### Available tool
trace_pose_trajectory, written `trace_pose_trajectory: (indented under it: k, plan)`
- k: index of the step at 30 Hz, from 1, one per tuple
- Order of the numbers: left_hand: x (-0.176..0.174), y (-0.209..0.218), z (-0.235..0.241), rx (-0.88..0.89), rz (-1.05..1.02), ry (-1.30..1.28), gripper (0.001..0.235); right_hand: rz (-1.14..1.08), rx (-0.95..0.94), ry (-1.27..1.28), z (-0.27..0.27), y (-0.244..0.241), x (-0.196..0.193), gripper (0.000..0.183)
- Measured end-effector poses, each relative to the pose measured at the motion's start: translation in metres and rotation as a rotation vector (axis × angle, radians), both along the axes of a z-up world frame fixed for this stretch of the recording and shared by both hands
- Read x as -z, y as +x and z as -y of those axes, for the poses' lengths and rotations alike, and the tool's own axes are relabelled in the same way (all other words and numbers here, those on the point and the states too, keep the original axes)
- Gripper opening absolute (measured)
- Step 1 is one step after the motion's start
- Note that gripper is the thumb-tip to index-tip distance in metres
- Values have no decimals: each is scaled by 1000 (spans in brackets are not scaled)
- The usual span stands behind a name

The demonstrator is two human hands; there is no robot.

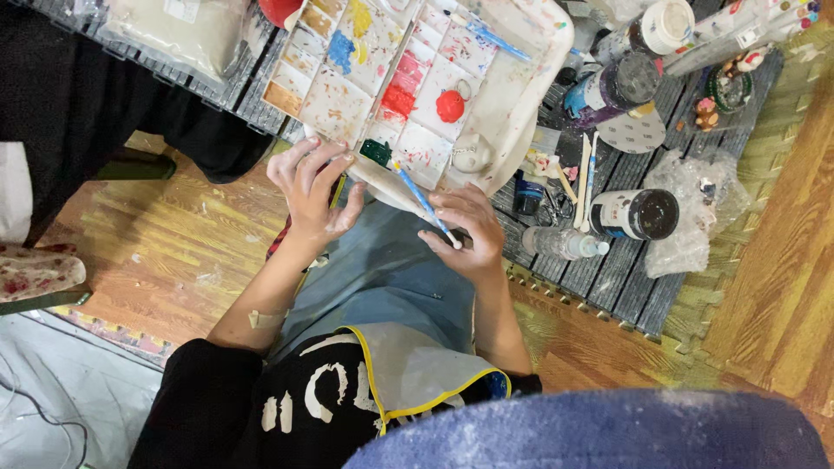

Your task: The person mixes paints on a palette using a brush. They squeeze yellow paint from a tube onto the palette and blend it with other colors. The person also handles a dark paint tube and adds paint to the palette.

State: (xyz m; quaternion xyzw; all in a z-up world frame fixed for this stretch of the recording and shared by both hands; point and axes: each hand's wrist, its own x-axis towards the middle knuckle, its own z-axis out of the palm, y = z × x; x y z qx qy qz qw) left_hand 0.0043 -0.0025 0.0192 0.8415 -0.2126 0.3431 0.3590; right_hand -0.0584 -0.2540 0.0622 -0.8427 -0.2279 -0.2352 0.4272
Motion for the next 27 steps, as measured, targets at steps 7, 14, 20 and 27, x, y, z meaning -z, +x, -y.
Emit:
trace_pose_trajectory:
  k: [7, 14, 20, 27]
  plan:
    - [-10, -3, 2, 36, 37, -13, 35, 378, 200, 463, 26, -1, 25, 23]
    - [-23, -6, 13, 87, 77, -34, 29, -272, 901, -233, 48, 14, 7, 40]
    - [-25, -9, 11, 94, 63, -44, 28, -270, 819, -266, 51, 33, 7, 51]
    - [-21, -7, 9, 113, 48, -40, 27, -215, 632, -262, 77, 31, 23, 48]
